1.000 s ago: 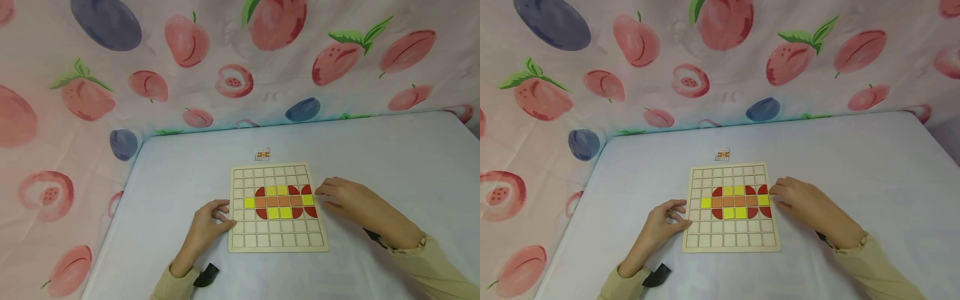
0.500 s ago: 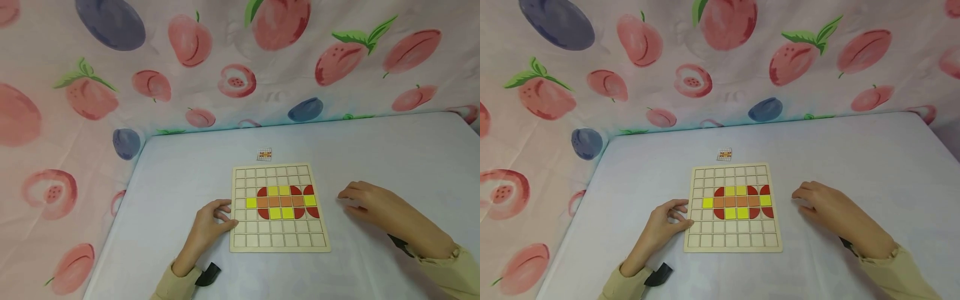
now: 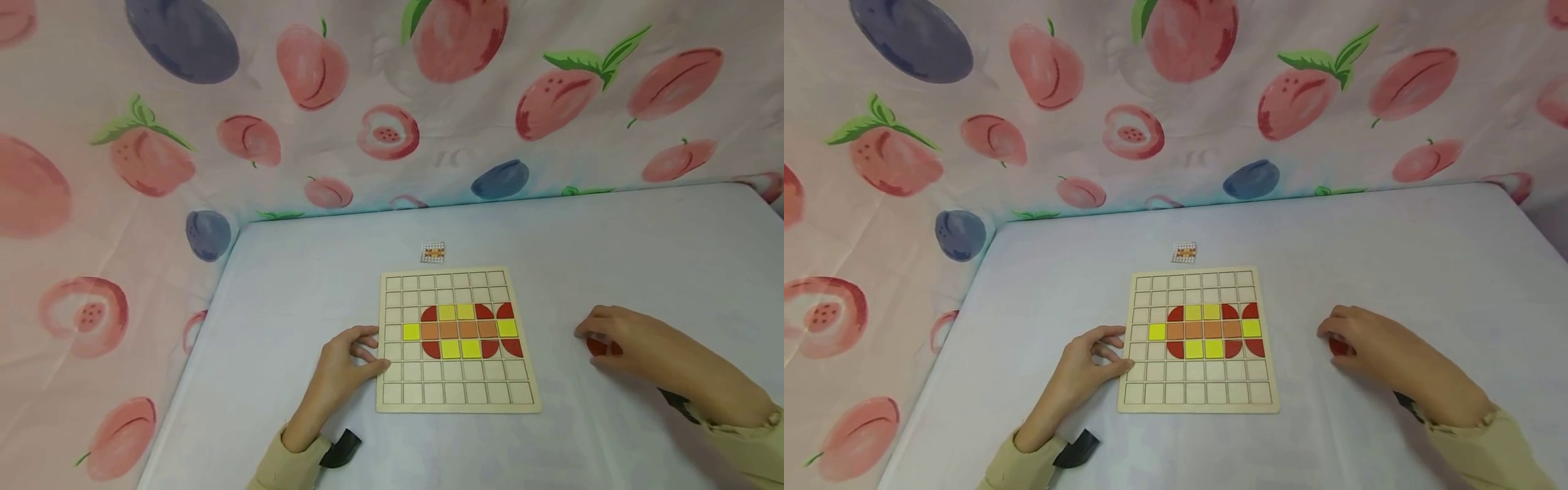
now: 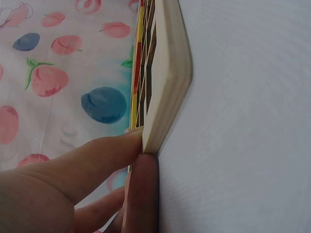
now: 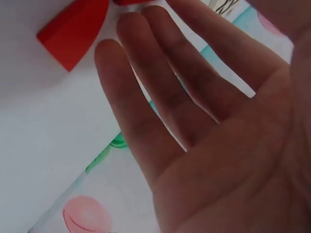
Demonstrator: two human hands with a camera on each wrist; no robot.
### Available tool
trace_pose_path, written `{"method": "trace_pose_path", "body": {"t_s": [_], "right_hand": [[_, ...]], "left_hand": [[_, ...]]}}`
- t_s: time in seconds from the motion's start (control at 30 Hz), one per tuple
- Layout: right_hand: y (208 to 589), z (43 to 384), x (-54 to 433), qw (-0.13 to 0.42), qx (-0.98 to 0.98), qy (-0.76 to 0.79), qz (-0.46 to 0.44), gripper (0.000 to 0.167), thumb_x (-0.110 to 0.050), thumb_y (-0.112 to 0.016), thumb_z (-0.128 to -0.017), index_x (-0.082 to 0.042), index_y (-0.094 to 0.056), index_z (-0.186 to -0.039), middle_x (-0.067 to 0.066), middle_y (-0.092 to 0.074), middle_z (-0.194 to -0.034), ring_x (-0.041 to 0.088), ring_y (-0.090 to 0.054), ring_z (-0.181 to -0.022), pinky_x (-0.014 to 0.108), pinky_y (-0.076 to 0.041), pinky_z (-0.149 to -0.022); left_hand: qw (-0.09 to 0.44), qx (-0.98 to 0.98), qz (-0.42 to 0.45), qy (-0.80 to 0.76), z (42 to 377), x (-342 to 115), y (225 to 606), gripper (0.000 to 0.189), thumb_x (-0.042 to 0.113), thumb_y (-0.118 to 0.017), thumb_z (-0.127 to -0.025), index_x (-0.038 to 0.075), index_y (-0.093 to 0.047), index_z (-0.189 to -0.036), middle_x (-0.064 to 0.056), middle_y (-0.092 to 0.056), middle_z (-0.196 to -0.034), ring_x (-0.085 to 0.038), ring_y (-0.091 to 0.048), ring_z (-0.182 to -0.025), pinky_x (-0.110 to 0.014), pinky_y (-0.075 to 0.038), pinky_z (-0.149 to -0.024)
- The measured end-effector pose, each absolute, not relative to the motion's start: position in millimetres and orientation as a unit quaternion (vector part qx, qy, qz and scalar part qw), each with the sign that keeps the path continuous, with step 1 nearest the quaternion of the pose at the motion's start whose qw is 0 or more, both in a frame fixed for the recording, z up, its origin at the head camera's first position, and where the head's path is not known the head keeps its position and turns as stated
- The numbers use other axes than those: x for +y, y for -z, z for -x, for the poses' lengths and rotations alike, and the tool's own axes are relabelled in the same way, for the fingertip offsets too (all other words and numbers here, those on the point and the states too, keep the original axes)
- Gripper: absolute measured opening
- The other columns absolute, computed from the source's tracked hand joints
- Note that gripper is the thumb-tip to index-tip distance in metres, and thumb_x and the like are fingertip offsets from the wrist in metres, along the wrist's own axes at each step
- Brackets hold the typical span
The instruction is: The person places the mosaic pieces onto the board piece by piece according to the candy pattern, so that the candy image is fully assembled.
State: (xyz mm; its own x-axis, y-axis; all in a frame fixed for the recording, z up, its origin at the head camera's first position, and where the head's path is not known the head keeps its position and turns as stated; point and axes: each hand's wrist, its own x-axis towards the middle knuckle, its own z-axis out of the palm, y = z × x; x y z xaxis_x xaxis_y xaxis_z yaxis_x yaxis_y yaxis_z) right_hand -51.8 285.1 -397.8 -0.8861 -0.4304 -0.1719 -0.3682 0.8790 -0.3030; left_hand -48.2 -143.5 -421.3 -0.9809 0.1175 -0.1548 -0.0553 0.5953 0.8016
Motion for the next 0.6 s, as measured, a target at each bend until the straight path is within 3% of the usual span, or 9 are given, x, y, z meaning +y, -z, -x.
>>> {"method": "trace_pose_path", "body": {"t_s": [0.2, 0.6], "right_hand": [[400.3, 52.9, 291.3, 0.132, 0.957, 0.141, 0.218, 0.029, -0.006, -0.085, -0.074, -0.013, -0.073, -0.099, -0.008, -0.059, -0.092, 0.006, -0.050, -0.077, 0.026, -0.051, -0.066], [398.4, 55.9, 289.5, 0.145, 0.949, 0.162, 0.227, 0.030, -0.006, -0.087, -0.071, -0.015, -0.072, -0.095, -0.010, -0.057, -0.088, 0.004, -0.049, -0.074, 0.024, -0.050, -0.064]], "left_hand": [[0.096, 0.887, -0.018, -0.452, 48.3, -143.6, 421.5, 0.052, 0.008, -0.085, -0.076, 0.007, -0.065, -0.124, -0.001, -0.066, -0.099, -0.008, -0.063, -0.076, -0.030, -0.048, -0.078], [0.099, 0.886, -0.016, -0.453, 48.0, -143.3, 420.0, 0.053, 0.009, -0.085, -0.076, 0.007, -0.065, -0.124, -0.002, -0.066, -0.099, -0.008, -0.063, -0.076, -0.030, -0.048, -0.077]]}}
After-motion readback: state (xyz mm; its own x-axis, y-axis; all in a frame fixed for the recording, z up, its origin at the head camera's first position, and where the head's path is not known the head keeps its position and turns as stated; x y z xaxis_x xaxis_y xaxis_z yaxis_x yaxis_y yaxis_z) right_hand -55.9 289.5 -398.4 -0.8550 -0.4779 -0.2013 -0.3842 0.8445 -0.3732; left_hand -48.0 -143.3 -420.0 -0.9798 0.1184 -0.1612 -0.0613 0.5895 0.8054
